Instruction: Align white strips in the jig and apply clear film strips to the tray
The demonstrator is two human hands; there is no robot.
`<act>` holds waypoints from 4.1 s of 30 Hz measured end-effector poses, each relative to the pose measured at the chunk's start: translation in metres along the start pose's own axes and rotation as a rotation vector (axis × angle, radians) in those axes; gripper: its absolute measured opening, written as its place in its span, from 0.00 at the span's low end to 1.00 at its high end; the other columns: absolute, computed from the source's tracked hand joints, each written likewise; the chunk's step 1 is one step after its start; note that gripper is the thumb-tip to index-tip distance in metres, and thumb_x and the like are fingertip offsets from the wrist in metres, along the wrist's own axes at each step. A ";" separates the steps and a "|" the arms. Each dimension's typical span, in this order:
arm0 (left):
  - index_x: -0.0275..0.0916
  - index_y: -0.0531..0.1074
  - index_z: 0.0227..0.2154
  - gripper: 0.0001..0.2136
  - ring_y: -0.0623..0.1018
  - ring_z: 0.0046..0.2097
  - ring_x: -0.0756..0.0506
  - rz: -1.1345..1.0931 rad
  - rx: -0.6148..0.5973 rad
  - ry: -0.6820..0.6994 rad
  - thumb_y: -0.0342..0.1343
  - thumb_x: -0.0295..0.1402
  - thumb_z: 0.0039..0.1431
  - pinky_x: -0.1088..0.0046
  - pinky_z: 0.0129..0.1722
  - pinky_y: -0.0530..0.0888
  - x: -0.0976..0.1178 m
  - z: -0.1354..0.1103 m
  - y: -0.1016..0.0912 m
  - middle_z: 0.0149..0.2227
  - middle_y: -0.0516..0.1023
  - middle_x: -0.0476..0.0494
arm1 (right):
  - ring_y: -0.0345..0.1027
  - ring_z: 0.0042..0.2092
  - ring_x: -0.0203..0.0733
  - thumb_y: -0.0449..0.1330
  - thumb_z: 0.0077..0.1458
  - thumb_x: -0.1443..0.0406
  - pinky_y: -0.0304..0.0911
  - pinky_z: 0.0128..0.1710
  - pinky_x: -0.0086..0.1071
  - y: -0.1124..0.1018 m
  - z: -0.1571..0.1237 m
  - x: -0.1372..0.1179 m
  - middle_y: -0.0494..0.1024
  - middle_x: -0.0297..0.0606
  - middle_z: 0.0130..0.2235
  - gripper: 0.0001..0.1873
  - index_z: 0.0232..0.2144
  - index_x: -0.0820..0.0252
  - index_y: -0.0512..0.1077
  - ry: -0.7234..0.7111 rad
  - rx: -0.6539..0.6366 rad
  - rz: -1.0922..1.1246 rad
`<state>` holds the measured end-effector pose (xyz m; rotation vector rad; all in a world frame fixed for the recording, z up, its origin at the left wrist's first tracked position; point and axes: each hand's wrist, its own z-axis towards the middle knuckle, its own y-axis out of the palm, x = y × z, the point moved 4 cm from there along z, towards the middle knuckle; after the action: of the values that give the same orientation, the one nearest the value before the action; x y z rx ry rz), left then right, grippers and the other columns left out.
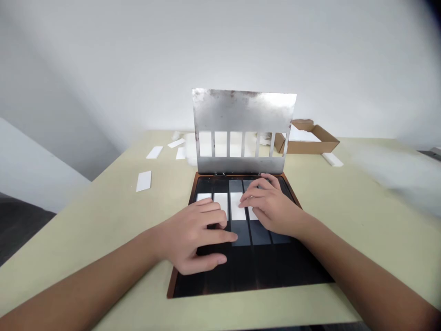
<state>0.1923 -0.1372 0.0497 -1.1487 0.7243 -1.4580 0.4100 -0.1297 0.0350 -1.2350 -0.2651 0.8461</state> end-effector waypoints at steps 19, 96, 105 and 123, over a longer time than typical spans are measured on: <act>0.40 0.75 0.56 0.18 0.69 0.41 0.41 0.268 0.014 -0.128 0.58 0.43 0.70 0.62 0.42 0.63 -0.008 0.001 0.004 0.41 0.73 0.40 | 0.67 0.54 0.53 0.66 0.58 0.44 0.37 0.70 0.59 -0.011 -0.003 -0.009 0.82 0.40 0.42 0.38 0.62 0.57 0.70 0.001 -0.058 0.047; 0.42 0.76 0.55 0.15 0.74 0.47 0.39 0.228 0.095 -0.206 0.59 0.35 0.68 0.60 0.47 0.66 -0.015 0.001 0.000 0.49 0.79 0.39 | 0.67 0.55 0.51 0.60 0.69 0.57 0.41 0.68 0.60 0.004 0.003 0.000 0.82 0.42 0.46 0.22 0.62 0.53 0.71 0.072 -0.051 -0.022; 0.40 0.77 0.54 0.15 0.76 0.49 0.39 0.065 0.042 -0.047 0.58 0.31 0.66 0.58 0.49 0.65 -0.006 0.002 -0.005 0.53 0.83 0.44 | 0.66 0.55 0.50 0.60 0.68 0.58 0.40 0.69 0.57 0.004 0.005 0.000 0.82 0.41 0.45 0.19 0.59 0.54 0.72 0.072 -0.050 -0.032; 0.41 0.74 0.59 0.17 0.73 0.48 0.39 0.179 0.035 -0.186 0.59 0.37 0.70 0.59 0.48 0.63 -0.011 0.005 0.005 0.56 0.81 0.47 | 0.67 0.55 0.50 0.58 0.69 0.61 0.39 0.69 0.57 0.003 0.005 -0.002 0.82 0.40 0.45 0.19 0.60 0.55 0.72 0.075 -0.058 -0.020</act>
<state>0.1984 -0.1271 0.0444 -1.1446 0.6515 -1.1935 0.4049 -0.1275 0.0347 -1.3134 -0.2428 0.7779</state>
